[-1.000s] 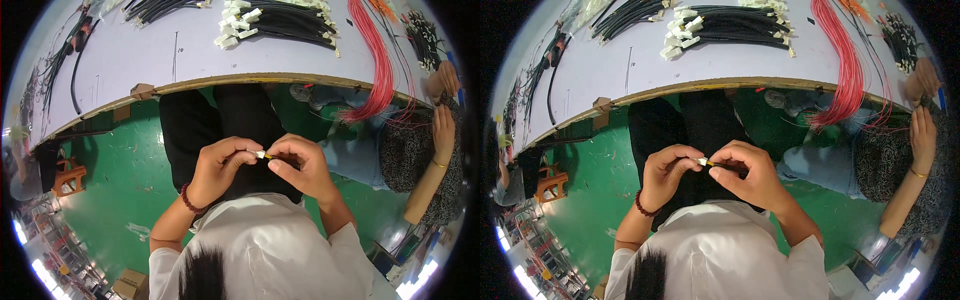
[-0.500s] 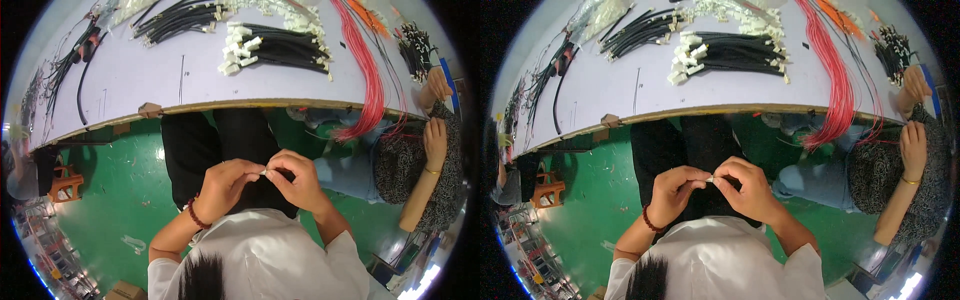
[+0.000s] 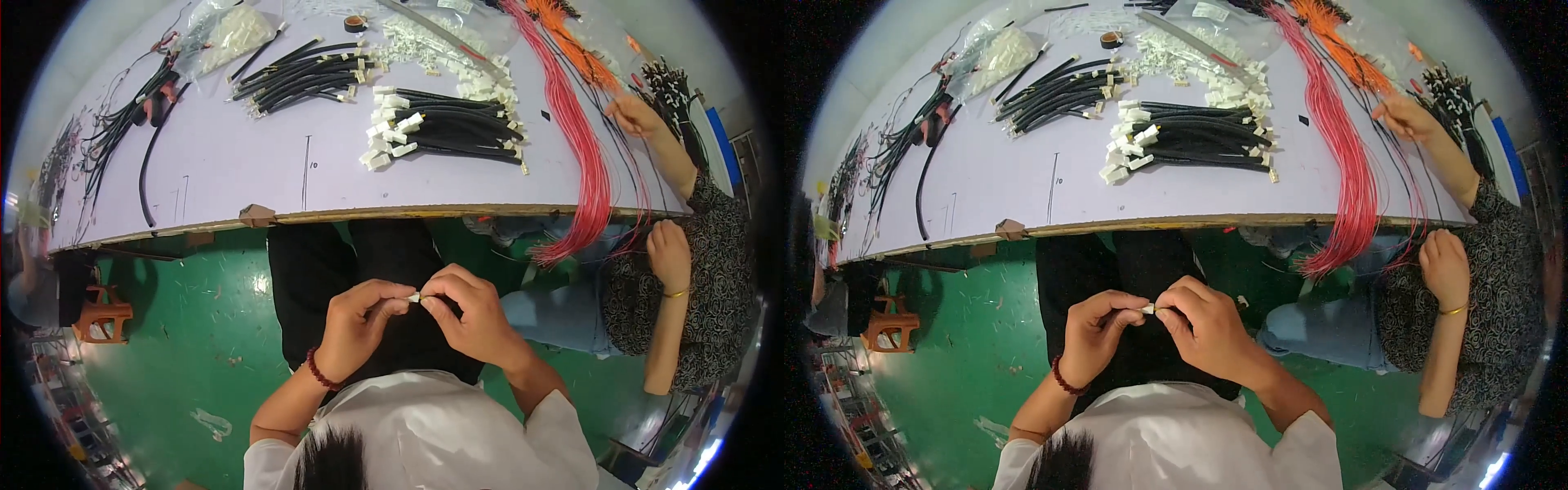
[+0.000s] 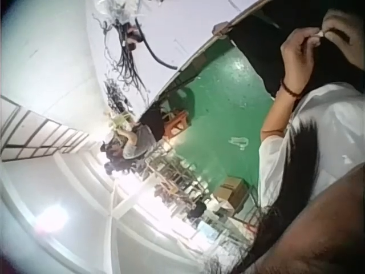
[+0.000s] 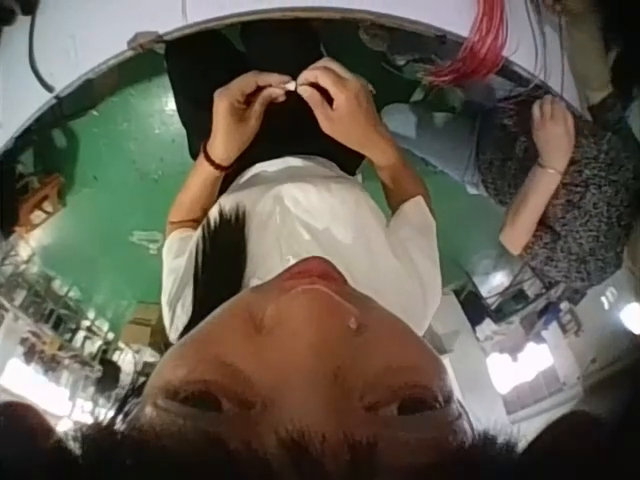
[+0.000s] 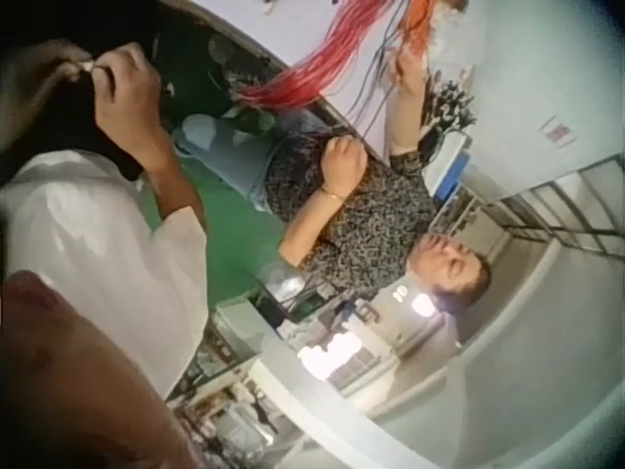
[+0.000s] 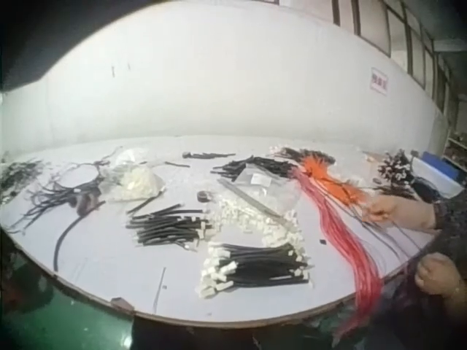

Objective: Assembling wire connectors by inserting wire terminals into plastic housings at a factory workbench.

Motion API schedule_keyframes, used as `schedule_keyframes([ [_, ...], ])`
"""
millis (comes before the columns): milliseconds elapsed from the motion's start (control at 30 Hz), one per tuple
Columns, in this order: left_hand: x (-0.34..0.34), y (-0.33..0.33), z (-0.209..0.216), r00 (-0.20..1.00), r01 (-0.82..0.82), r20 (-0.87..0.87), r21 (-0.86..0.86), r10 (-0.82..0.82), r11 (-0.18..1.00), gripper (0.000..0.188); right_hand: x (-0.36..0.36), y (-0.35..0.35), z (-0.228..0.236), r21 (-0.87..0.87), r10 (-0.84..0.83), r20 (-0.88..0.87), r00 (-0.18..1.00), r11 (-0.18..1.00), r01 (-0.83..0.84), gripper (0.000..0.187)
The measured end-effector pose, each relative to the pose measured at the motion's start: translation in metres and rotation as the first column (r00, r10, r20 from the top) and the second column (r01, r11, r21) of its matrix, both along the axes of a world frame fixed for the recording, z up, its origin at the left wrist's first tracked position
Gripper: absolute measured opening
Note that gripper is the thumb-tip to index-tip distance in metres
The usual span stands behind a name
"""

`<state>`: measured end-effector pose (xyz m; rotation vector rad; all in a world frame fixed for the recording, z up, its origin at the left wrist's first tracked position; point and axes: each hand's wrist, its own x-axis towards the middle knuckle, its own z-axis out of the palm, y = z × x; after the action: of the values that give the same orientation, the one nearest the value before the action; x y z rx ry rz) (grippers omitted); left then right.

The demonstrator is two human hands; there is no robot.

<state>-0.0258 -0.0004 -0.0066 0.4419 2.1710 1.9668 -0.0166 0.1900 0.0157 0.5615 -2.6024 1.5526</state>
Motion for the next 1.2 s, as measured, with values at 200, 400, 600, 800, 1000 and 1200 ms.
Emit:
schedule_keyframes([
  [200,-0.006,0.004,0.004,0.999,-0.018,-0.029,-0.013,0.018,1.000,0.016,-0.008,0.002,0.003,-0.002,-0.007,-0.018,1.000,1.000,0.007,0.008],
  [400,-0.014,-0.002,0.005,0.951,-0.063,0.306,0.353,-0.051,0.934,0.014,-0.061,0.023,0.052,0.202,0.031,-0.309,0.950,0.979,0.034,0.017],
  [600,-0.020,-0.007,0.007,0.902,-0.114,0.419,0.463,-0.103,0.879,0.011,-0.206,0.049,0.063,0.244,-0.246,-0.319,0.915,0.912,0.330,0.023],
  [800,-0.020,-0.016,0.001,0.891,-0.163,0.450,0.437,-0.058,0.885,0.009,-0.280,0.033,0.045,0.691,-0.267,-0.272,0.925,0.615,0.381,0.025],
  [1000,-0.025,-0.018,-0.006,0.865,-0.144,0.486,0.484,-0.128,0.863,0.008,-0.293,0.024,0.048,0.767,-0.332,-0.238,0.913,0.512,0.386,0.023],
  [1200,-0.021,-0.008,-0.003,0.842,-0.125,0.498,0.553,-0.206,0.824,0.019,-0.300,0.033,0.035,0.738,-0.284,-0.222,0.933,0.577,0.351,0.021],
])
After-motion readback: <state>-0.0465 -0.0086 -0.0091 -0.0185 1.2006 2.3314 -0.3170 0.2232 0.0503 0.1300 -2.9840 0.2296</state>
